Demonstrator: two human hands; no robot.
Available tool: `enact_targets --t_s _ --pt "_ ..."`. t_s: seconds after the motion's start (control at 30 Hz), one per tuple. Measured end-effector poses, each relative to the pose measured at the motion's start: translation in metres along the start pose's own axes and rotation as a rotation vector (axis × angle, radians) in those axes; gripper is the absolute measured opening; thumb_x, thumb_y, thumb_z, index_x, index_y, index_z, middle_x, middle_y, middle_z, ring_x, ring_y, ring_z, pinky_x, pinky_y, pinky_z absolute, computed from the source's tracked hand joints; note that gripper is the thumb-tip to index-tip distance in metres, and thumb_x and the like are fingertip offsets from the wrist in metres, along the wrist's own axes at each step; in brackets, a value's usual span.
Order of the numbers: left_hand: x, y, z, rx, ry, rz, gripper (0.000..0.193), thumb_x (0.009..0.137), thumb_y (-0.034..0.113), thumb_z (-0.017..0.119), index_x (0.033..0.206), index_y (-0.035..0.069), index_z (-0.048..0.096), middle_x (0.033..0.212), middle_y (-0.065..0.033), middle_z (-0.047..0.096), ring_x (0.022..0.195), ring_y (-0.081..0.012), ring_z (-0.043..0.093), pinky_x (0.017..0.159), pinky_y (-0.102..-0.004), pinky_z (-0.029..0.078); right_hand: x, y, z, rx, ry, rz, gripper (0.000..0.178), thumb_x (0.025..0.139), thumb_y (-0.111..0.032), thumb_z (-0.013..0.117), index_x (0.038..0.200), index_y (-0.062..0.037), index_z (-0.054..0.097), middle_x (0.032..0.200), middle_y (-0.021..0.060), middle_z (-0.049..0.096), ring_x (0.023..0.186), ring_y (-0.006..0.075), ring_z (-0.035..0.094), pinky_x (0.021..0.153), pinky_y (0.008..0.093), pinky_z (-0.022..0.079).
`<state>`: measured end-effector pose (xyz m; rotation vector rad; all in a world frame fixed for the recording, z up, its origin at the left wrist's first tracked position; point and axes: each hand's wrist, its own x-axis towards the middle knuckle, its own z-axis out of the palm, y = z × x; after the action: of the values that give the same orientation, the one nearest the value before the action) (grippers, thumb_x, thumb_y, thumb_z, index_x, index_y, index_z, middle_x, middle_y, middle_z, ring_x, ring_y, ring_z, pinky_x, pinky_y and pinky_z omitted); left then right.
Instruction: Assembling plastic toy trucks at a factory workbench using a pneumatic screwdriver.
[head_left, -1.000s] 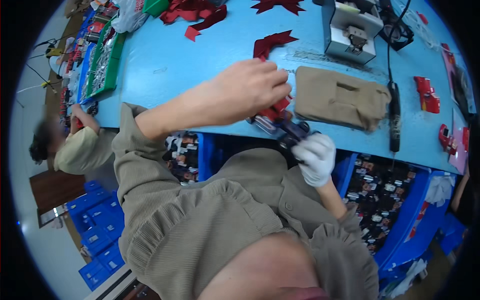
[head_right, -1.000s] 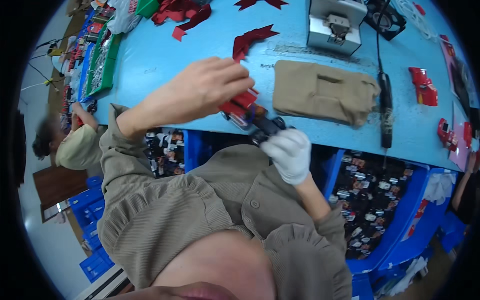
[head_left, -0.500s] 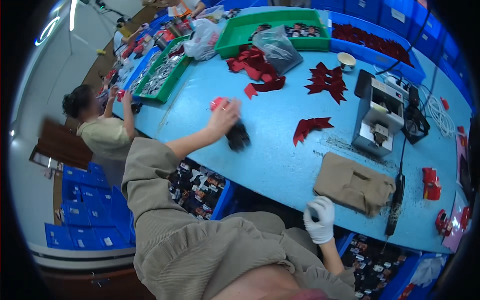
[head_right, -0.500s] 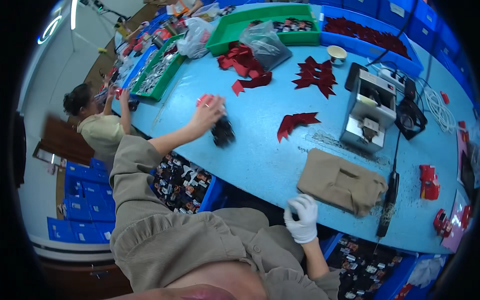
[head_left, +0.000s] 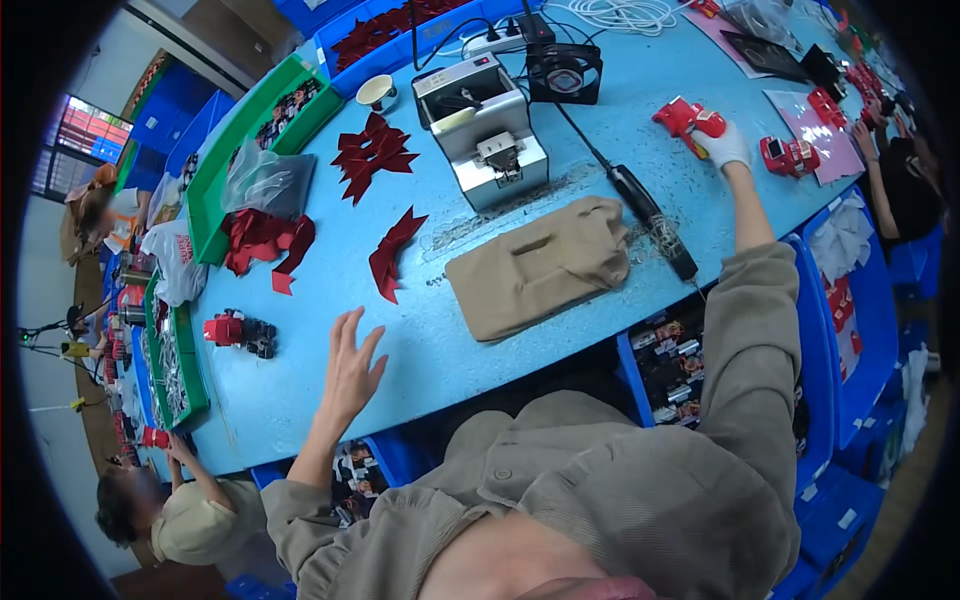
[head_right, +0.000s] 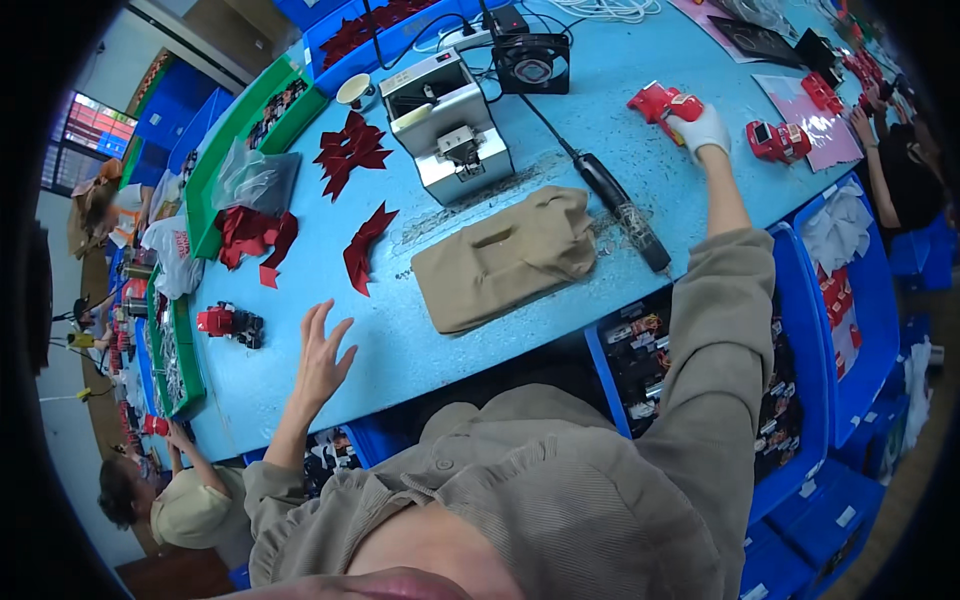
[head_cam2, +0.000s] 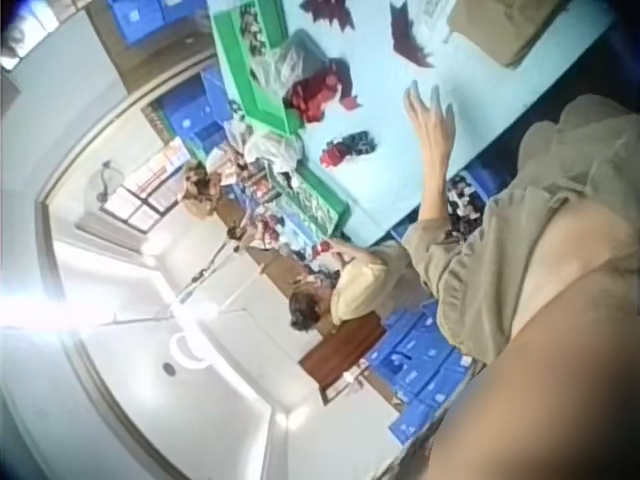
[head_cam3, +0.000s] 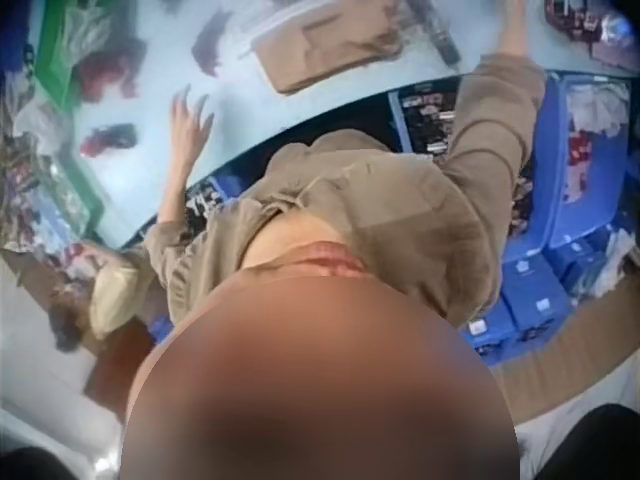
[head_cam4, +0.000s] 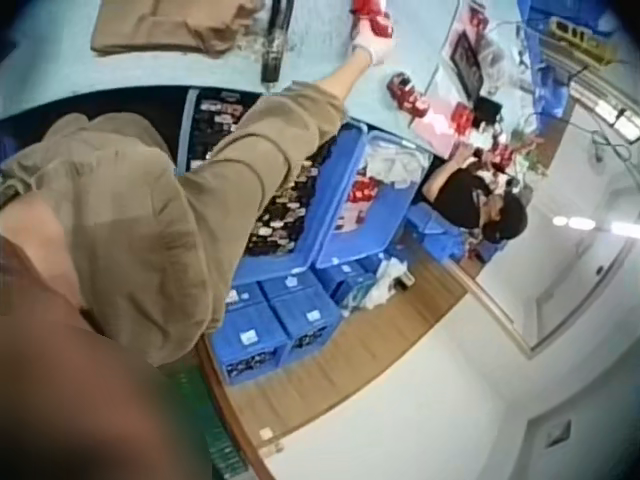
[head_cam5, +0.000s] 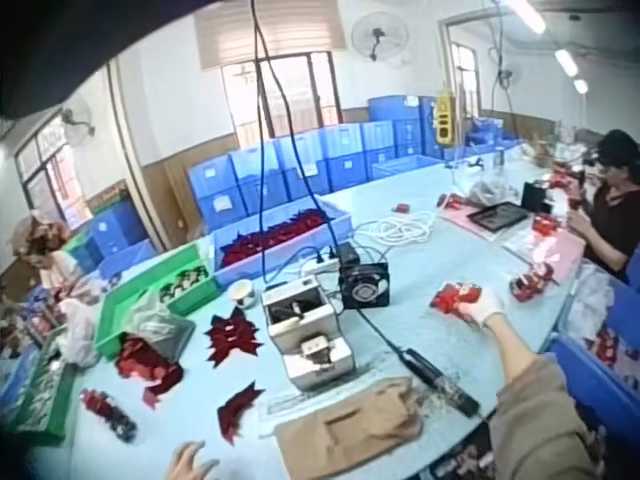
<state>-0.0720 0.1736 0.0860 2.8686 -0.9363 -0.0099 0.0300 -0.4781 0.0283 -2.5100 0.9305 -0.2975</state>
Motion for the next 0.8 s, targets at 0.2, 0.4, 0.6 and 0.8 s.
enact_targets --t_s 0.2,0.4,0.6,0.8 --pt "0.071 0.074 0.011 -0.383 0.168 0.169 0.049 0.068 0.008 0.072 0.112 0.003 0.051 0.124 -0.0181 0.042 0.117 -0.0345 0.038 0.094 -0.0412 0.038 -0.098 -0.076 -0.001 1.515 -0.187 -0.079 0.049 0.077 -0.029 0.07 0.112 0.0002 0.052 0.103 0.0094 0.058 0.092 0.018 0.059 0.077 0.0307 0.051" --pt "0.124 0.142 0.047 -1.363 0.136 0.038 0.062 0.074 0.013 0.072 0.124 -0.003 0.039 0.127 -0.0157 0.042 0.121 -0.0243 0.038 0.097 -0.0384 0.036 -0.287 -0.13 -0.016 1.215 -0.394 -0.557 0.061 0.072 -0.021 0.074 0.121 -0.0024 0.044 0.111 0.0114 0.055 0.095 0.0184 0.057 0.079 0.0315 0.049" --pt "0.172 0.126 0.05 -1.054 0.074 0.067 0.054 0.073 0.012 0.071 0.12 0.001 0.046 0.113 -0.0117 0.057 0.101 -0.0236 0.057 0.085 -0.0354 0.047 -0.351 0.029 -0.024 0.508 0.097 0.106 0.054 0.072 -0.018 0.071 0.117 -0.0021 0.048 0.113 0.0129 0.055 0.099 0.0237 0.056 0.084 0.0349 0.046" --pt "0.183 0.14 0.019 -0.335 0.1 0.294 0.066 0.063 0.02 0.077 0.119 0.001 0.047 0.108 -0.0166 0.057 0.097 -0.0288 0.058 0.08 -0.0362 0.048 -0.424 0.23 -0.067 -0.512 0.15 0.805 0.045 0.065 -0.02 0.065 0.106 -0.0028 0.057 0.099 0.0198 0.061 0.091 0.0357 0.058 0.082 0.0394 0.046"
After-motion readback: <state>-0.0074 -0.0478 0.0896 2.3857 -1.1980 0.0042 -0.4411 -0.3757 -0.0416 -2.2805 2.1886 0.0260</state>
